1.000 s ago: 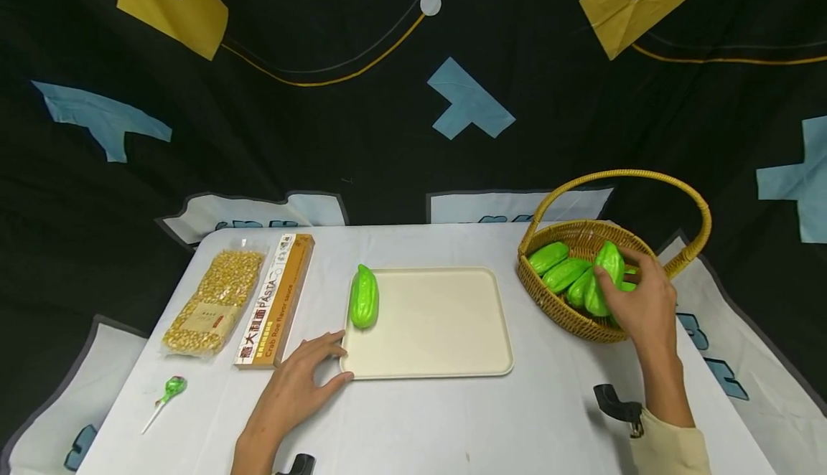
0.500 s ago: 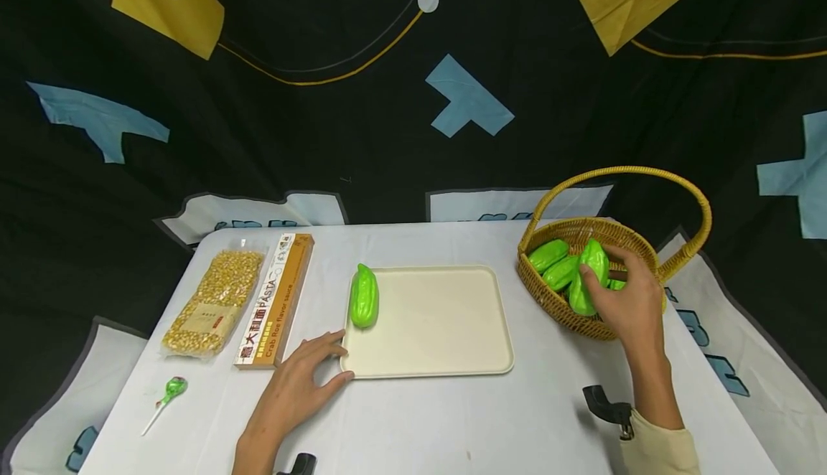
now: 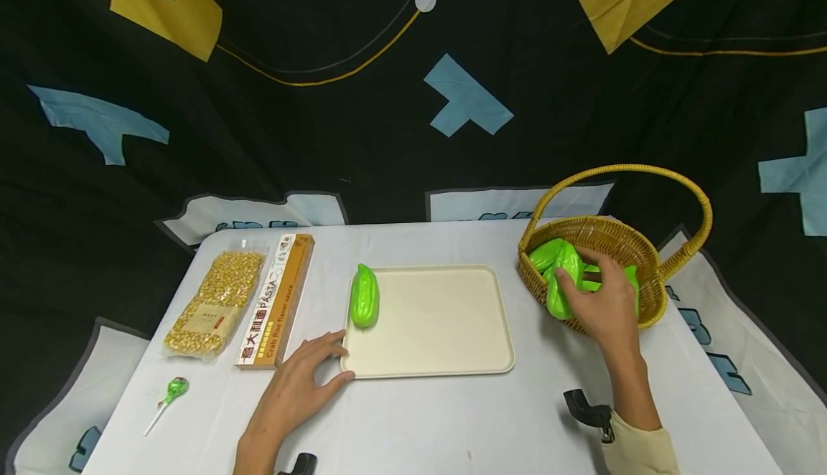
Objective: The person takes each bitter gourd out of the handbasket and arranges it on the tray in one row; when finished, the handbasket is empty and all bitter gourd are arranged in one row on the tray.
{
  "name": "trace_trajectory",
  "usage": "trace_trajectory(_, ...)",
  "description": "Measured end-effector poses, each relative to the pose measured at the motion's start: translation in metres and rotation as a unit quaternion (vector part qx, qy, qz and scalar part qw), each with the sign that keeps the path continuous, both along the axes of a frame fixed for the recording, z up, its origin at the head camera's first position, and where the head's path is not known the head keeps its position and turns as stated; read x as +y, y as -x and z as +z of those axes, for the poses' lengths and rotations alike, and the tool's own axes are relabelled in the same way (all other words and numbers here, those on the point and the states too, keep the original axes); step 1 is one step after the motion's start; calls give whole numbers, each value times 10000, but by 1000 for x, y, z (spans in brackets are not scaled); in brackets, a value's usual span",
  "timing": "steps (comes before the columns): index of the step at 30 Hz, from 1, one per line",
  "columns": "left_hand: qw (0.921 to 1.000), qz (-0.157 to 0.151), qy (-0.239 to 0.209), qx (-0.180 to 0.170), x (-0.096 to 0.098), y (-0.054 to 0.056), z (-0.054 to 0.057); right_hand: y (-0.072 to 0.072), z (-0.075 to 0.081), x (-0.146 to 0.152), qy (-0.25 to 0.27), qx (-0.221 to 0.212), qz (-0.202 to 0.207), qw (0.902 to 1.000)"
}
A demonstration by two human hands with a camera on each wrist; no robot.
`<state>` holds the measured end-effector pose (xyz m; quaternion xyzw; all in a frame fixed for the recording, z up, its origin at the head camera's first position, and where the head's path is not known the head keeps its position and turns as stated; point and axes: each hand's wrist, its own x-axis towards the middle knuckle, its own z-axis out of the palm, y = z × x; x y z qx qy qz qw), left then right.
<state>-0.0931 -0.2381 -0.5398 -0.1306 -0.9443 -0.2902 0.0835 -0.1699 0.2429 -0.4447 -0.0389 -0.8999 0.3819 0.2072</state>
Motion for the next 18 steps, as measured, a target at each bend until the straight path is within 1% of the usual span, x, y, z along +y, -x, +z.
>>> trace_trajectory(4,10000,-9,-16,20,0,0,-1,2,-2,-9,16,70,141,9999)
trace_trajectory(9,10000,-5,-20,-2,-1,0,-1,4,-9,-20,27,89,295,9995)
trace_trajectory(18,10000,13,-52,-13,-1,0,0,10,-22,-44,99,22,795,9968)
